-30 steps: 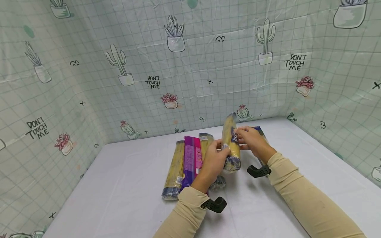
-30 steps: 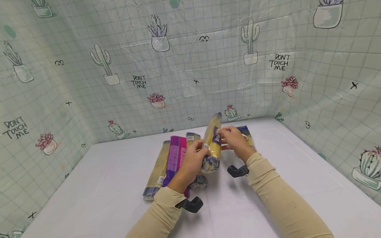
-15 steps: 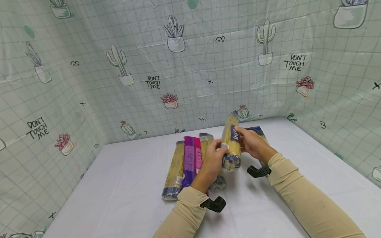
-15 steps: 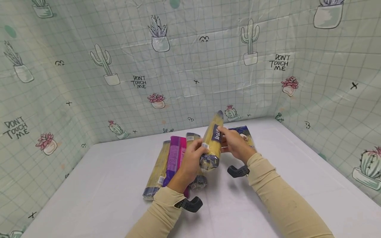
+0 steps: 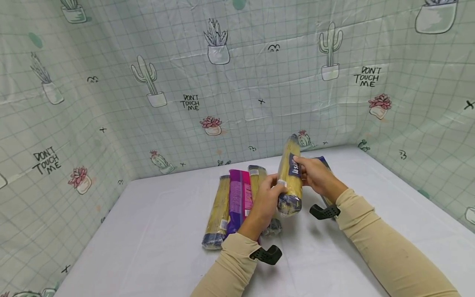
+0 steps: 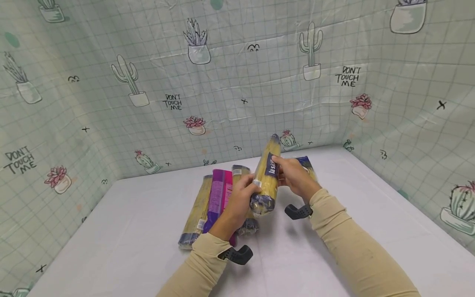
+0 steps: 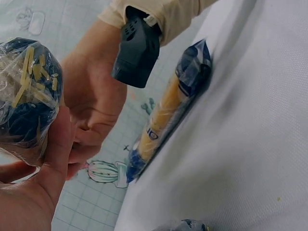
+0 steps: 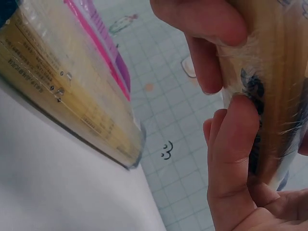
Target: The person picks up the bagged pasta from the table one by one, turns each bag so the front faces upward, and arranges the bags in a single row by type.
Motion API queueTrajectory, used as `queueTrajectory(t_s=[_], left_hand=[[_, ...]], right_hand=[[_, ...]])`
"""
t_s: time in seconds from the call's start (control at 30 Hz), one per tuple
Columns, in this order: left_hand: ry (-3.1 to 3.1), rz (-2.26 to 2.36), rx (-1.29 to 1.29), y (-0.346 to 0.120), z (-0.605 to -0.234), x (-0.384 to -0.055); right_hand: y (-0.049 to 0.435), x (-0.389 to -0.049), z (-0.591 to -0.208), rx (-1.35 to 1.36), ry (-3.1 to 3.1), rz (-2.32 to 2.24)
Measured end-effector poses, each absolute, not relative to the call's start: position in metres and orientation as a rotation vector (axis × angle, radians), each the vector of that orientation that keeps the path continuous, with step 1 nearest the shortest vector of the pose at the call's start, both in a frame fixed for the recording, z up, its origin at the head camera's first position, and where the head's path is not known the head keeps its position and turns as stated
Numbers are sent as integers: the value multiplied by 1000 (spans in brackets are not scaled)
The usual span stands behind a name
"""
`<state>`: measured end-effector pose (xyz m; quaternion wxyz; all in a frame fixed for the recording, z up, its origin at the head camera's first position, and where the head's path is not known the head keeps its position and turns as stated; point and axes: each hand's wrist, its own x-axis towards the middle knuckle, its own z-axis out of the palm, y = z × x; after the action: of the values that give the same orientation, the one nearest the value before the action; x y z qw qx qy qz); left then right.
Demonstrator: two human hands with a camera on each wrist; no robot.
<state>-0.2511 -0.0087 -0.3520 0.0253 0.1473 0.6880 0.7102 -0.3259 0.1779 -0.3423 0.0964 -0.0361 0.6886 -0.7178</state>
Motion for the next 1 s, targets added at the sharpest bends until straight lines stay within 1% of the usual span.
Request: queueTrajectory(t_s=[0.73,1.0], left_hand=[[2043,2131,526,-8,-352,-251],[2093,1981,487,-7,-351,-253]], right_hand=[[177,-318,-329,-97,2207,-2108],[179,-316,-324,-57,2271,-2096]])
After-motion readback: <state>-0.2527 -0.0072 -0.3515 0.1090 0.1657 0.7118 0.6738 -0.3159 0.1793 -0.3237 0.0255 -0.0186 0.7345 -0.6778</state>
